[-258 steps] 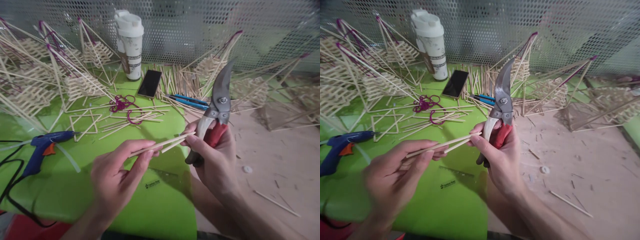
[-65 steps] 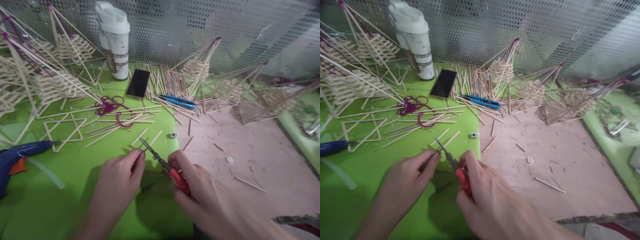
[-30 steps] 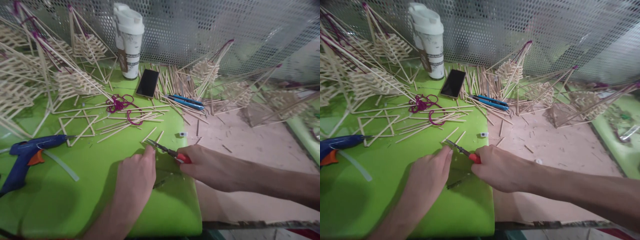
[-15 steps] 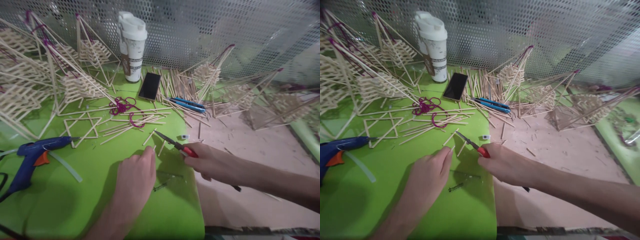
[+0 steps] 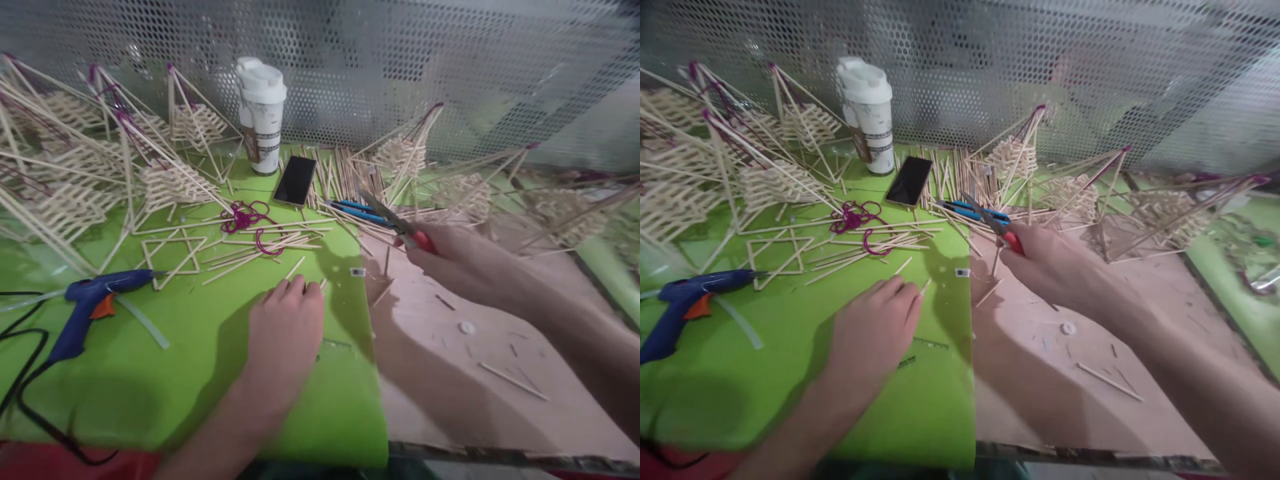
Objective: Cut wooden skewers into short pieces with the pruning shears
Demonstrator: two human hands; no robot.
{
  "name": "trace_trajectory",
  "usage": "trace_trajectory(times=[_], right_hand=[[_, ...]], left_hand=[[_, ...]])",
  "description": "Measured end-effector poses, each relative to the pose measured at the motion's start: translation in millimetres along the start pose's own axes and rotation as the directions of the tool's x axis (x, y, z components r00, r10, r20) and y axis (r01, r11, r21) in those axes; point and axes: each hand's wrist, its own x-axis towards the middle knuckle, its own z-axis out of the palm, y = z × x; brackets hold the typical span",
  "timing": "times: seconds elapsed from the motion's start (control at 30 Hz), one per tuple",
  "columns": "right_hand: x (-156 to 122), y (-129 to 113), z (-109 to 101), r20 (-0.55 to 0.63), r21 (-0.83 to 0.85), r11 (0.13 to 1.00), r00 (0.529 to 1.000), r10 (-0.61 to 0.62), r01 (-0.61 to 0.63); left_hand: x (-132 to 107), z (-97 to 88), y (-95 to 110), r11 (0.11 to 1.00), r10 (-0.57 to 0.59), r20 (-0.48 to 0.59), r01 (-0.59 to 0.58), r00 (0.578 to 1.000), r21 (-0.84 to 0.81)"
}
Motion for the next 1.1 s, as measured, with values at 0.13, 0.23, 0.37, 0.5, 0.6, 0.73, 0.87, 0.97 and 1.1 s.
trace_trajectory(times=[0.13,0.23,0.37,0.5,0.6,0.73,0.87,0.97,1.1], right_hand=[[17.5,3.2,1.8,-0.054,-0.183,0.983,0.998,-0.025,0.015],[25.6,1.6,1.7,-0.053,-0.183,0.983,0.998,-0.034,0.024],[34.7,2.8,-1.1,-0.063,-0.214,0.977,0.998,-0.030,0.016],[44.4,6.0,3.4,-0.110,-0.279,0.960,0.993,-0.051,0.019],[50.9,9.0,15.3,-0.145,-0.302,0.948,0.977,-0.155,0.105],[58.4,14.4,33.3,-0.109,-0.275,0.930,0.953,-0.283,0.245],[65.5,21.0,36.4,-0.086,-0.242,0.908,0.924,-0.371,0.342],[61.6,15.3,30.4,-0.144,-0.220,0.916,0.917,-0.371,0.336],[29.5,-24.0,36.3,-0.343,0.047,0.895,0.849,-0.402,0.443]], left_hand=[[8.0,-0.9,16.4,0.990,-0.019,0.038,0.013,0.999,0.142],[7.7,-0.3,21.8,0.983,-0.027,0.046,0.018,0.999,0.180],[5.6,0.4,12.9,0.981,-0.072,-0.148,0.043,0.986,-0.191],[1.4,-5.9,-16.7,0.871,-0.098,-0.044,0.064,0.994,-0.488],[-3.9,-9.8,-40.0,0.692,0.013,0.149,0.099,0.989,-0.715],[-8.2,-5.7,-54.8,0.410,0.070,0.264,0.214,0.962,-0.887],[-7.9,1.2,-56.2,0.222,0.016,0.267,0.257,0.963,-0.940],[-6.9,2.8,-55.4,0.099,0.010,0.262,0.259,0.965,-0.961],[-6.7,1.2,-53.2,0.006,0.015,0.263,0.263,0.965,-0.965]])
